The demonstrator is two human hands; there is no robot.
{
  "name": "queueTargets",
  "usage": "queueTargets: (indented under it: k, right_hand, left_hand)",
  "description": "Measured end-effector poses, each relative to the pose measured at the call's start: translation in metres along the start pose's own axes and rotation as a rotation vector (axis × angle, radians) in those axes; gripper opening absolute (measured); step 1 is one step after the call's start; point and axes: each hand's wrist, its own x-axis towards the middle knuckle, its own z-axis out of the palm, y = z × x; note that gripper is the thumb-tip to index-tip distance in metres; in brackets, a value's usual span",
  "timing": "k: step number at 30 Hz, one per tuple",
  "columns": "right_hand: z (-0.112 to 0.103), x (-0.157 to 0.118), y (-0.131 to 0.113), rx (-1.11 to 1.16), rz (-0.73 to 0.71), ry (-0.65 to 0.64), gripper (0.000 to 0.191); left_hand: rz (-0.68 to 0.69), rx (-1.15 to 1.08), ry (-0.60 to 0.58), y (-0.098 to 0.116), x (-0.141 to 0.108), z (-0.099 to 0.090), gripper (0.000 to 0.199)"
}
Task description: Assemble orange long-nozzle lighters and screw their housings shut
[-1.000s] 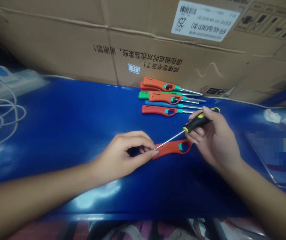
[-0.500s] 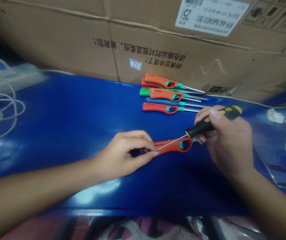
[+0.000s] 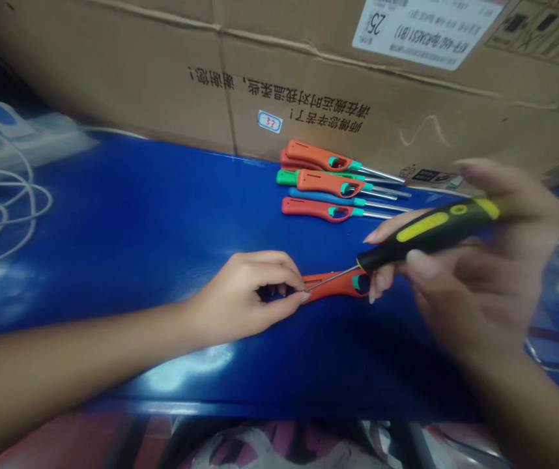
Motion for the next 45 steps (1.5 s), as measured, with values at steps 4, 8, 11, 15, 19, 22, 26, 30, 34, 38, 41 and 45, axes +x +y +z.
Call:
queueTargets:
  k: [4,8,11,15,19,22,26,30,34,38,41,45]
  right_hand:
    - [0.0003,-0.0049,-0.0033,-0.101,-0.072,-0.071,0.070]
    - [-0.0005,-0.0085,0.0019,-0.152,-0.134,-0.098,0.081]
    - [-0.0011,-0.0079,0.0053,-0.192,-0.172,-0.060,0.082]
    - [-0.0004,-0.0053,0.0021,-0.246,-0.216,-0.010,0.063]
    - [-0.0022,-0.0076,0.0006,-0.267,-0.120,-0.044,0.042]
    - [-0.0052,-0.0102,0.0036,-0.273,-0.132,-0.062,0.072]
    - [-0.0061,-0.0079,0.0038,-0.335,-0.197,-0.097,0.076]
    - [-0.0060,-0.0055,0.0011,-0.348,-0.182,-0.161,0.073]
    - [-0.0083,-0.0076,0.0040,-0.326,-0.146,-0.179,0.051]
    - [-0.0081,-0.0060,0.0044,-0.295,-0.161,-0.208,0.055]
    - [-0.0057,-0.0023,0.0010,-0.317,-0.173,-0.195,0.042]
    - [-0.0043,-0.0012,-0.0011,-0.333,-0.196,-0.192,0.046]
  left_hand:
    - [0.008,-0.009,-0.013,0.0004,0.0006,-0.0002,0.009]
    - [0.026,-0.010,-0.029,-0.0001,0.0010,-0.0008,0.010]
    - [0.041,0.036,-0.041,-0.0016,0.0015,-0.0021,0.017]
    - [0.037,0.063,-0.073,-0.0038,0.0022,-0.0029,0.035]
    - [0.049,0.051,-0.104,-0.0053,0.0029,-0.0021,0.040]
    - [0.057,0.045,-0.110,-0.0060,0.0032,-0.0018,0.042]
    - [0.066,0.039,-0.103,-0.0054,0.0034,-0.0019,0.040]
    - [0.061,0.034,-0.109,-0.0044,0.0039,-0.0017,0.041]
    - [0.056,0.036,-0.118,-0.0050,0.0043,-0.0011,0.042]
    - [0.063,0.042,-0.120,-0.0056,0.0045,-0.0009,0.041]
    - [0.060,0.043,-0.123,-0.0047,0.0051,-0.0011,0.042]
    - [0.053,0.050,-0.128,-0.0034,0.0056,-0.0011,0.043]
